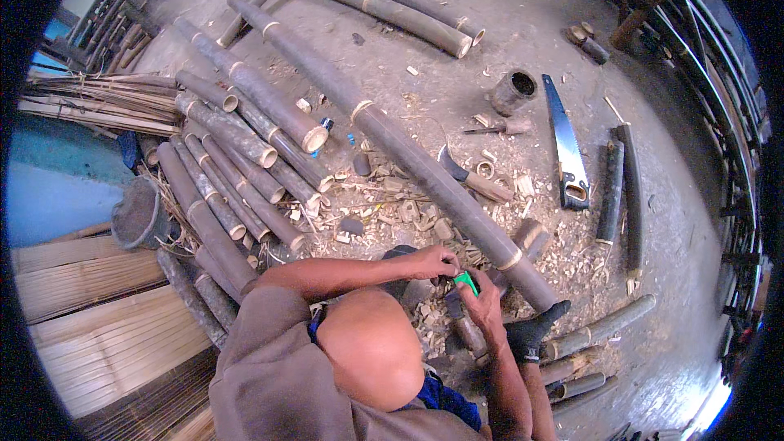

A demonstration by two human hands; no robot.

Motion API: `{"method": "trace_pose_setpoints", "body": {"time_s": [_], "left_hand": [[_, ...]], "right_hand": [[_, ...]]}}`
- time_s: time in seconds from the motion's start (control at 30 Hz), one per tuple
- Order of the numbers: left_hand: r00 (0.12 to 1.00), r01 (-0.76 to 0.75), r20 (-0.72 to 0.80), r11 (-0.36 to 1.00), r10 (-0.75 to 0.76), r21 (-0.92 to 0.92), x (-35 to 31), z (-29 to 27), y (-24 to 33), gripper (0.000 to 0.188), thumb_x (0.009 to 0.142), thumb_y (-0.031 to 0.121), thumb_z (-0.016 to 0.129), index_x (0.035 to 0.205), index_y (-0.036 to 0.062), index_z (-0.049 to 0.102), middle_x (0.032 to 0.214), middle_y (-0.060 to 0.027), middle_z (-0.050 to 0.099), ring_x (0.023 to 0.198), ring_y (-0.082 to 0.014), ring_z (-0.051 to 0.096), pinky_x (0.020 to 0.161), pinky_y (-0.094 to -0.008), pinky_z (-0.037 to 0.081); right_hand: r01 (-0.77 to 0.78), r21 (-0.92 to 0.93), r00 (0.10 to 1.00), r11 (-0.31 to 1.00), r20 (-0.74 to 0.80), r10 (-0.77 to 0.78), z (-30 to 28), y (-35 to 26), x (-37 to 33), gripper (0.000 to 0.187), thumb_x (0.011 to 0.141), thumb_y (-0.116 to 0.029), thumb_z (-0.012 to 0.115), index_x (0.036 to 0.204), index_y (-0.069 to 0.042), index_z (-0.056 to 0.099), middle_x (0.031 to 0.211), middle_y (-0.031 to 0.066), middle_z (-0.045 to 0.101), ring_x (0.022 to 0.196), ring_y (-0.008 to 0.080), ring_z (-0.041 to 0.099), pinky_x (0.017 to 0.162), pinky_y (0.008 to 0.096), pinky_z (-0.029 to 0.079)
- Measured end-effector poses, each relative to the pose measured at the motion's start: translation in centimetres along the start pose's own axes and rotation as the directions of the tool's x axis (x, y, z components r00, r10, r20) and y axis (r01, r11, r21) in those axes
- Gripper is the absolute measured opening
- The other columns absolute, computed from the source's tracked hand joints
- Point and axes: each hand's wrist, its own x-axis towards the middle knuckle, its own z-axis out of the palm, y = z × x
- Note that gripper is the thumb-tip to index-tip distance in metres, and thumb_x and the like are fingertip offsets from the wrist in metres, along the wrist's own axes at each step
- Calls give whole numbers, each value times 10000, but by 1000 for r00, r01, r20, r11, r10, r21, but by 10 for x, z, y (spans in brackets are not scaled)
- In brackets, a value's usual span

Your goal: The person sits on the floor and assembles a bamboo structure by fitting smaller bamboo pieces into a central cross-shaped bamboo frame. They repeatedly insert and adjust the pieces to ensure a snug fit.

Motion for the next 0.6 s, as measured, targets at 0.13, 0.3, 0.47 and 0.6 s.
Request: {"method": "trace_pose_setpoints", "body": {"time_s": [0.13,0.3,0.47,0.6], "left_hand": [[995,95,45,988,-90,-120,-9,-3,1,263,890,327,698,904,64,696,747,-2,629,658,-98,562,588,-319,475],[999,32,2,978,-33,-208,-11,10,-16,271,910,348,708,868,82,678,772,38,611,713,-73,521,613,-276,414],[992,-33,-126,913,-21,-408,-6,3,0,258,929,336,702,908,80,693,847,53,619,760,-62,500,650,-271,406],[908,-92,-420,975,-2,-203,-13,-47,16,242,958,263,632,939,31,695,825,-11,626,802,-124,556,747,-320,477]], "right_hand": [[-69,151,997,986,55,61,12,8,-4,511,893,-300,648,1273,40,620,1185,233,689,1116,315,664,977,395,488],[-54,161,994,986,107,37,11,4,-2,496,872,-275,646,1273,15,626,1161,192,698,1094,285,661,989,376,481],[-30,228,999,973,33,23,6,24,-8,550,887,-323,661,1343,-24,595,1132,231,705,1066,338,689,966,425,505],[-183,-126,972,975,126,198,-32,30,-23,572,893,-376,654,1355,-46,578,1193,239,698,1077,434,681,955,493,523]]}}
